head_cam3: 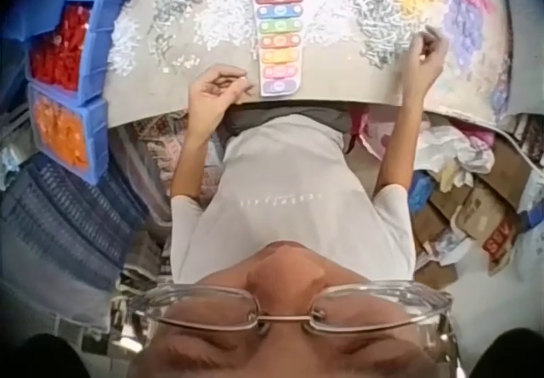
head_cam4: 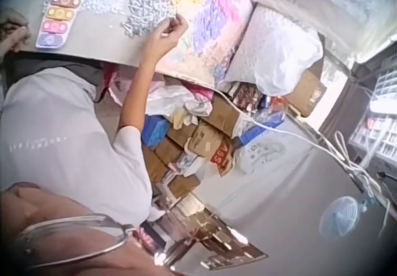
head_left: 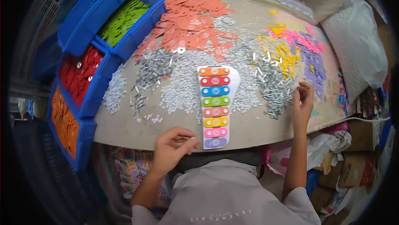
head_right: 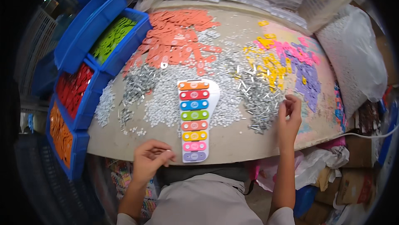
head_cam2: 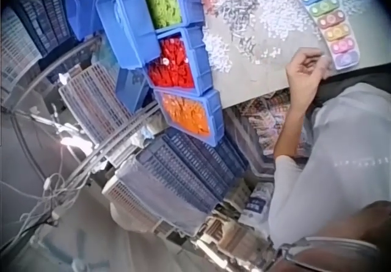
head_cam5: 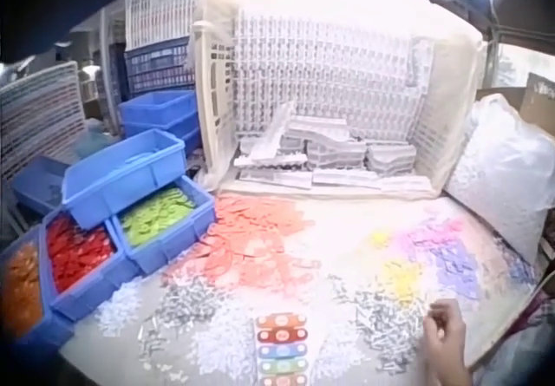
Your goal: Assembling a colorful plastic toy xylophone by placing colored bars onto a white base.
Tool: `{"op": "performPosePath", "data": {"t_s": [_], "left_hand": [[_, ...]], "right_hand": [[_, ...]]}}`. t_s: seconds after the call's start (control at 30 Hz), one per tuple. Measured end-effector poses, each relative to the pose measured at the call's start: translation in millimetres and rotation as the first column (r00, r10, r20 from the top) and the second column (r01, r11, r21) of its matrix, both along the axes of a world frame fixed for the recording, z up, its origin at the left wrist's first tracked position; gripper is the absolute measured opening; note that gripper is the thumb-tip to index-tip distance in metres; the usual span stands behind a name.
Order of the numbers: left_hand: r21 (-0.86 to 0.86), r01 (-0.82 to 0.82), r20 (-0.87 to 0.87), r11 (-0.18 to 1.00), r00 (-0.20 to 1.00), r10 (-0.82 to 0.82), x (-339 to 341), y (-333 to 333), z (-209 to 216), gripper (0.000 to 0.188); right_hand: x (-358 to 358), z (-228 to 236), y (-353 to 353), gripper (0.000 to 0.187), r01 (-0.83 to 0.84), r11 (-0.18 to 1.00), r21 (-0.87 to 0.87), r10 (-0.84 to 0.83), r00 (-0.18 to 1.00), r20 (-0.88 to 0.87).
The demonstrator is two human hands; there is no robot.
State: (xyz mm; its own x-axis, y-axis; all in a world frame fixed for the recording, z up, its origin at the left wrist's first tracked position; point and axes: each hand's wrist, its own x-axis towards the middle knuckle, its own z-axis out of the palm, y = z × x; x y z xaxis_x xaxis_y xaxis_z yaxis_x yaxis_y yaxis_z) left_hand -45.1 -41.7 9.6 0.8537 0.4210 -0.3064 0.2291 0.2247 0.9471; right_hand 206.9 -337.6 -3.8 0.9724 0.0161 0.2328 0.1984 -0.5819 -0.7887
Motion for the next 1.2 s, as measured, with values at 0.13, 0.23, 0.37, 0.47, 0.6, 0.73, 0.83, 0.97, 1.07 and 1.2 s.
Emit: {"op": "performPosePath", "data": {"t_s": [0.13, 0.23, 0.37, 0.47, 0.6, 0.73, 0.83, 0.97, 1.07, 1.2], "left_hand": [[-0.368, 0.158, -0.008, 0.916, 0.985, -0.174, 3.1, -9.8, -7.5, 0.011], [-0.458, 0.201, -0.017, 0.866, 0.972, -0.235, 0.9, -15.7, -14.9, 0.010], [-0.432, 0.190, -0.034, 0.882, 0.974, -0.226, 0.3, -18.4, -19.9, 0.010], [-0.409, 0.195, -0.041, 0.891, 0.972, -0.232, 0.6, -18.9, -20.4, 0.010], [-0.170, 0.233, 0.003, 0.958, 0.972, -0.236, -1.0, -23.4, -29.3, 0.027], [0.183, 0.248, -0.209, 0.951, 0.955, -0.209, 2.2, -29.0, -16.4, 0.044], [0.033, 0.235, -0.151, 0.972, 0.962, -0.227, 0.3, -36.5, -37.4, 0.051], [-0.065, 0.289, -0.064, 0.955, 0.954, -0.293, 5.9, -38.6, -41.6, 0.047], [0.035, 0.358, -0.123, 0.933, 0.928, -0.351, 7.9, -36.8, -37.3, 0.048], [0.096, 0.308, -0.101, 0.947, 0.949, -0.299, 10.1, -40.4, -38.0, 0.043]], "right_hand": [[-80.0, 20.6, 44.6, 0.017, -0.419, 0.905, -0.071, 0.423, 0.903, 0.070], [-118.3, 21.1, 67.3, 0.023, -0.622, 0.780, 0.069, 0.616, 0.782, 0.095], [-136.4, 7.0, 77.4, 0.023, -0.675, 0.733, 0.080, 0.669, 0.738, 0.093], [-138.8, 2.5, 79.6, 0.023, -0.696, 0.717, 0.047, 0.690, 0.717, 0.095], [-139.3, -0.6, 82.2, 0.023, -0.732, 0.681, -0.035, 0.730, 0.673, 0.123], [-138.3, -1.9, 82.6, 0.022, -0.775, 0.601, -0.193, 0.799, 0.577, 0.172], [-142.9, 3.0, 80.9, 0.029, -0.783, 0.603, -0.154, 0.798, 0.596, 0.091], [-135.7, 11.4, 78.1, 0.027, -0.345, 0.835, 0.429, 0.547, 0.436, -0.715], [-132.1, 5.3, 76.9, 0.023, -0.380, 0.790, 0.481, 0.607, 0.375, -0.701], [-129.8, 1.1, 84.1, 0.025, -0.389, 0.759, 0.523, 0.643, 0.318, -0.697]]}}
